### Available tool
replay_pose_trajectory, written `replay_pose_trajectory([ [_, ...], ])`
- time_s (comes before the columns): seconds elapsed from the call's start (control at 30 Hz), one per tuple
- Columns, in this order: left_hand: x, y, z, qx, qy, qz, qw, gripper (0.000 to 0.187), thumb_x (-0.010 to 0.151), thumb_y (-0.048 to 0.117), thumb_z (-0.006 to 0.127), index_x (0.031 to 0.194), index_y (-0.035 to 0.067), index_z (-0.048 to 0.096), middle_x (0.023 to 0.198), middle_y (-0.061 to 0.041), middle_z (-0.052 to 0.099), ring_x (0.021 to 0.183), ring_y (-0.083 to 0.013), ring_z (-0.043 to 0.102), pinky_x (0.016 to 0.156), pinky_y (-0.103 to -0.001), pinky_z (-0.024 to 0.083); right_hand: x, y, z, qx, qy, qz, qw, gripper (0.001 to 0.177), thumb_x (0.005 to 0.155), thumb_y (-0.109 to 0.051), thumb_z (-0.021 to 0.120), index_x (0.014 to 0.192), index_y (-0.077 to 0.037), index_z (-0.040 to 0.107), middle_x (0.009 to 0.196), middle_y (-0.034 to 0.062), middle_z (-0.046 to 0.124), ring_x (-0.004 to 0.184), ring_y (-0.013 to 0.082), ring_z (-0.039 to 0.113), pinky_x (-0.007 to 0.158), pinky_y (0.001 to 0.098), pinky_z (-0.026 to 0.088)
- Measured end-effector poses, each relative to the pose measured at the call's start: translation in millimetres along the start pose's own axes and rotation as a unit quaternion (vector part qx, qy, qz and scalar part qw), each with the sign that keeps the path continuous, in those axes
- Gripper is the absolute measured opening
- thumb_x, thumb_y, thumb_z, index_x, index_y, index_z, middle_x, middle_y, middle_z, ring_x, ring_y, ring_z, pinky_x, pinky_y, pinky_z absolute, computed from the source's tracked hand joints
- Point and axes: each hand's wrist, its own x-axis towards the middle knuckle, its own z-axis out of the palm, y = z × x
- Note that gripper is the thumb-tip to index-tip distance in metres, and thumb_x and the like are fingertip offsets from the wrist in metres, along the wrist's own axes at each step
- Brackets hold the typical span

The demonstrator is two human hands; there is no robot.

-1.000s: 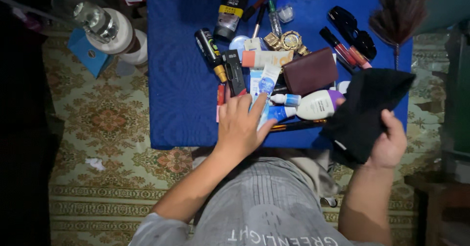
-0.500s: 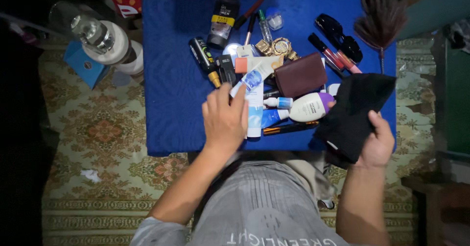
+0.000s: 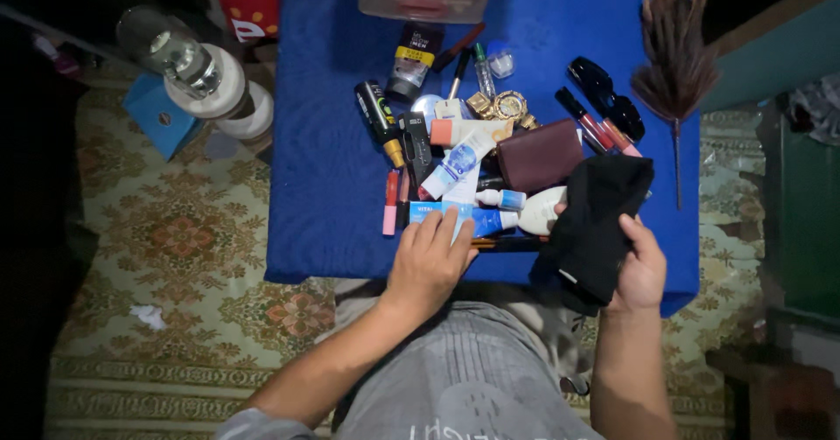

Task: The person wipes the surfaces of various cosmetic tubes and boxes with a black cloth. They handle items one at a time, turning them over to wipe different sides, and place them back on the blue tablecloth among other cosmetics and personal items.

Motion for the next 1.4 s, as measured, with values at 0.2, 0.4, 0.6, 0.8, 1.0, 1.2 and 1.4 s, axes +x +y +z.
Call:
replay_pose_trajectory([
  [0.2,-2,-14,-11,-0.009,0.026,0.081,0.996,0.036,0.091,0.023,0.076,0.113,-0.005,0.067,0.118,-0.023,0.066,0.111,-0.0395,0.064,0.09,-0.045,0.054,0,7,-6,-0.008,0.013,0.018,1.0,0.066,0.102,-0.03,0.042,0.159,0.005,0.037,0.138,0.0308,0.057,0.121,0.0434,0.06,0.106,0.0559,0.046],
  [0.4,4,-12,-29,-0.076,0.082,0.021,0.993,0.026,0.087,0.006,0.073,0.111,-0.003,0.068,0.115,-0.021,0.067,0.109,-0.0374,0.069,0.094,-0.041,0.057,4,19,-5,0.006,0.056,0.039,0.998,0.062,0.1,-0.026,0.04,0.152,0.009,0.041,0.137,0.0288,0.059,0.124,0.0404,0.061,0.109,0.051,0.046],
  [0.6,15,-6,-54,-0.162,0.164,-0.105,0.967,0.021,0.084,0.002,0.079,0.103,-0.001,0.071,0.109,-0.018,0.071,0.099,-0.0334,0.071,0.088,-0.039,0.058,6,29,20,-0.012,0.042,0.036,0.998,0.058,0.099,-0.019,0.04,0.152,0.002,0.04,0.135,0.0252,0.061,0.12,0.038,0.062,0.105,0.0491,0.048],
  [0.8,16,11,-86,-0.16,0.187,-0.03,0.969,0.025,0.082,-0.002,0.079,0.104,-0.003,0.068,0.111,-0.022,0.069,0.103,-0.0392,0.071,0.087,-0.04,0.059,19,60,37,0.058,0.067,0.058,0.994,0.047,0.104,-0.025,0.044,0.144,-0.001,0.049,0.131,0.0193,0.064,0.115,0.0318,0.066,0.103,0.0456,0.051],
  [1.0,28,28,-78,-0.227,0.102,0.041,0.968,0.047,0.082,0.0,0.078,0.126,0.004,0.063,0.125,-0.022,0.063,0.115,-0.039,0.064,0.097,-0.044,0.056,36,79,27,-0.1,0.003,0.013,0.995,0.034,0.107,-0.021,0.055,0.126,0.005,0.061,0.113,0.0245,0.07,0.097,0.0313,0.072,0.087,0.0431,0.057],
  [1.2,28,19,-65,-0.182,-0.097,-0.031,0.978,0.065,0.088,0.006,0.072,0.15,0.014,0.057,0.108,-0.018,0.062,0.1,-0.0367,0.06,0.089,-0.043,0.052,47,70,22,-0.336,0.023,-0.105,0.936,0.036,0.109,-0.021,0.063,0.132,0.007,0.056,0.118,0.0149,0.062,0.11,0.0213,0.059,0.097,0.0391,0.048],
  [1.4,39,-3,-52,-0.388,0.04,-0.118,0.913,0.052,0.101,0.012,0.058,0.151,-0.001,0.047,0.121,-0.023,0.064,0.107,-0.0367,0.065,0.095,-0.039,0.052,37,66,51,-0.145,0.016,-0.23,0.962,0.062,0.109,-0.042,0.043,0.156,-0.005,0.029,0.148,0.0199,0.047,0.132,0.0325,0.054,0.114,0.0434,0.045],
])
